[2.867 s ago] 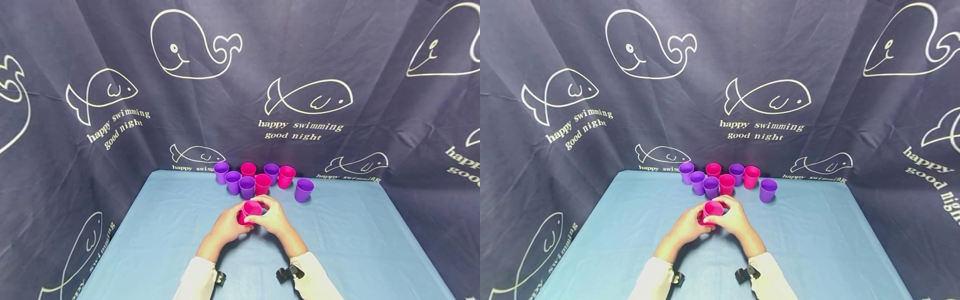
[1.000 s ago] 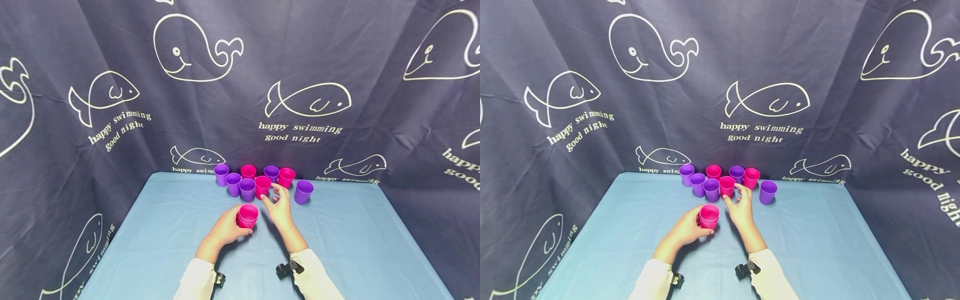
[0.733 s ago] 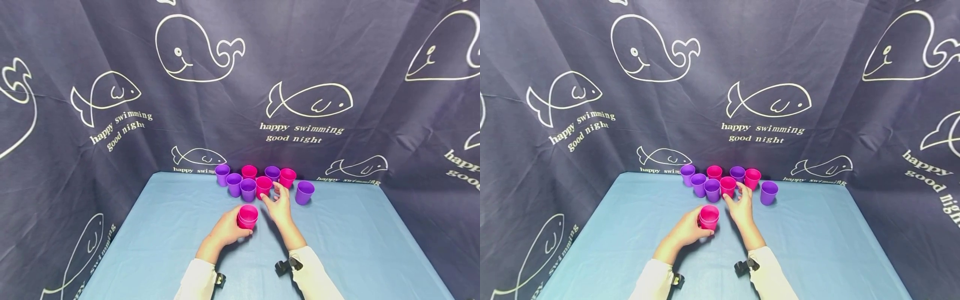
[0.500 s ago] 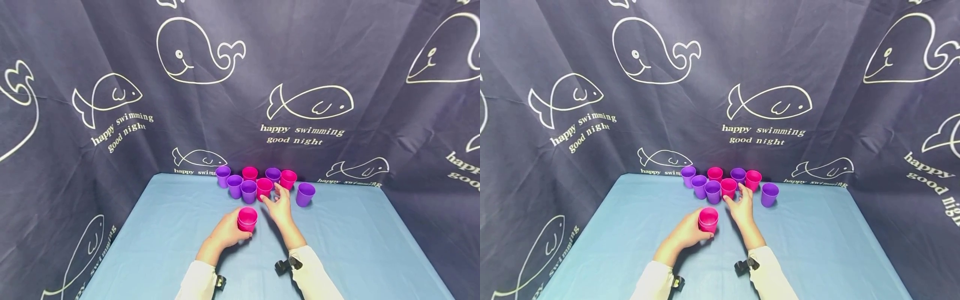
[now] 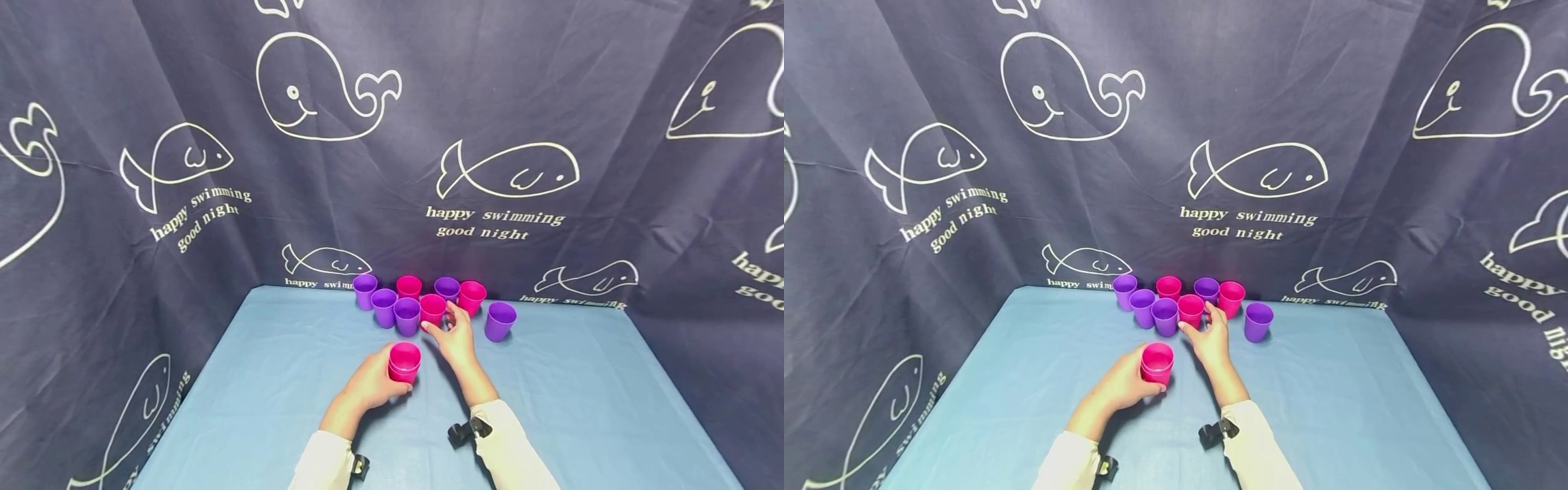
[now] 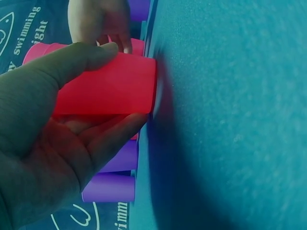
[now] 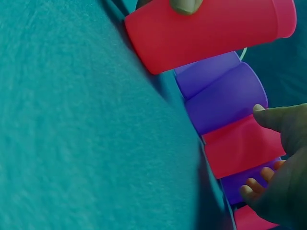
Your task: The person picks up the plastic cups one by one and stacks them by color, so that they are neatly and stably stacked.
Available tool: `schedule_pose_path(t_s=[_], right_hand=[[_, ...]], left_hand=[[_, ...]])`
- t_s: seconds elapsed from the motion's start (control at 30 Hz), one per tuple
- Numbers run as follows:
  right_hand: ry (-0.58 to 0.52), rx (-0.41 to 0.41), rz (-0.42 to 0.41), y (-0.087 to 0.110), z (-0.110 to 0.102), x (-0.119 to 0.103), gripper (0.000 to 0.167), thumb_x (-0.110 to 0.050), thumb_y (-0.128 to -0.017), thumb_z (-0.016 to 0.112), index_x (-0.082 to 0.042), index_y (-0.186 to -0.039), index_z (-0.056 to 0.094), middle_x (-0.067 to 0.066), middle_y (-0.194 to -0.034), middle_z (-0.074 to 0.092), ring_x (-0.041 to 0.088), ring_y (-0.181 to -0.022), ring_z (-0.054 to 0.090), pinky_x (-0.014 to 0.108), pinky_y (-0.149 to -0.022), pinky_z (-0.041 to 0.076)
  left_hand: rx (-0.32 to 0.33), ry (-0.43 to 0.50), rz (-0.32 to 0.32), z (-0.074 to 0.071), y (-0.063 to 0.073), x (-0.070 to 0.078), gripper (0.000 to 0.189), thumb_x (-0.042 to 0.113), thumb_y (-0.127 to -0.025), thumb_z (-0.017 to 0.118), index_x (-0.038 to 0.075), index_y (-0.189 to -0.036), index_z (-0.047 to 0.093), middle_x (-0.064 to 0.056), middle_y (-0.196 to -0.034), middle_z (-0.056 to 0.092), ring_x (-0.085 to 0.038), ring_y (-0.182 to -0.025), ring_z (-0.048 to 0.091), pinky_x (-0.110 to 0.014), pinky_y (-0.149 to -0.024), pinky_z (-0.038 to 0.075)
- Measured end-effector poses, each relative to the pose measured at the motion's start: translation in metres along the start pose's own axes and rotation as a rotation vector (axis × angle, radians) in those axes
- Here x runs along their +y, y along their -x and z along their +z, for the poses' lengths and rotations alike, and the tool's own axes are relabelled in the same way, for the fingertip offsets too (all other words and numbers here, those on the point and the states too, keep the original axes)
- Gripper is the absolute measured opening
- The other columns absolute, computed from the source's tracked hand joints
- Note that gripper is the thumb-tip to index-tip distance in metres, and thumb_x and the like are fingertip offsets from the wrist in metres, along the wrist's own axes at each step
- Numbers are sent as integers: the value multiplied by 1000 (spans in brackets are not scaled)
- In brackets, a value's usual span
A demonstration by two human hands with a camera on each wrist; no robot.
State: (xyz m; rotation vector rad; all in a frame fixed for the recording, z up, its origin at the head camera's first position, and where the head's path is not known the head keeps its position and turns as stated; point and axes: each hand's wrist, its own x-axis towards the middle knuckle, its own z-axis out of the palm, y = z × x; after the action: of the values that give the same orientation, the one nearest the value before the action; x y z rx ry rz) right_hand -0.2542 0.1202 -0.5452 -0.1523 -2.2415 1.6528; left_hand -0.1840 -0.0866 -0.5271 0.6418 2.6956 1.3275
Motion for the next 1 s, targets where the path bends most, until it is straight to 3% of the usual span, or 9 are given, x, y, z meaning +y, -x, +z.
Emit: schedule_pose_path(t_s=[0.33,0.63,0.87,1.0], right_hand=[[-26,-52,21,-1,7,4,73,-9,-83,88,3,-147,54,28,-134,58,44,-118,60,57,-104,50],[-89,-22,37,-6,15,9,70,-5,-84,86,3,-145,52,26,-133,63,40,-112,63,43,-96,53],[-102,-13,5,-11,17,8,70,1,-81,84,3,-144,53,28,-129,67,42,-115,66,48,-101,56],[-99,-7,21,-11,18,8,67,3,-82,82,2,-142,55,27,-127,68,38,-114,67,34,-97,58]], left_hand=[[-20,27,-12,-2,-1,-2,66,12,-76,92,14,-136,62,-1,-107,76,-3,-76,66,-29,-90,57],[-22,15,-25,-3,-1,0,66,13,-75,92,14,-134,63,0,-107,76,-5,-83,66,-30,-91,57],[-10,5,-21,-3,-1,0,67,13,-75,92,15,-135,63,0,-111,76,-9,-93,68,-34,-96,58],[-15,12,-23,-2,0,1,66,12,-75,92,15,-134,63,0,-110,76,-7,-89,68,-32,-93,58]])
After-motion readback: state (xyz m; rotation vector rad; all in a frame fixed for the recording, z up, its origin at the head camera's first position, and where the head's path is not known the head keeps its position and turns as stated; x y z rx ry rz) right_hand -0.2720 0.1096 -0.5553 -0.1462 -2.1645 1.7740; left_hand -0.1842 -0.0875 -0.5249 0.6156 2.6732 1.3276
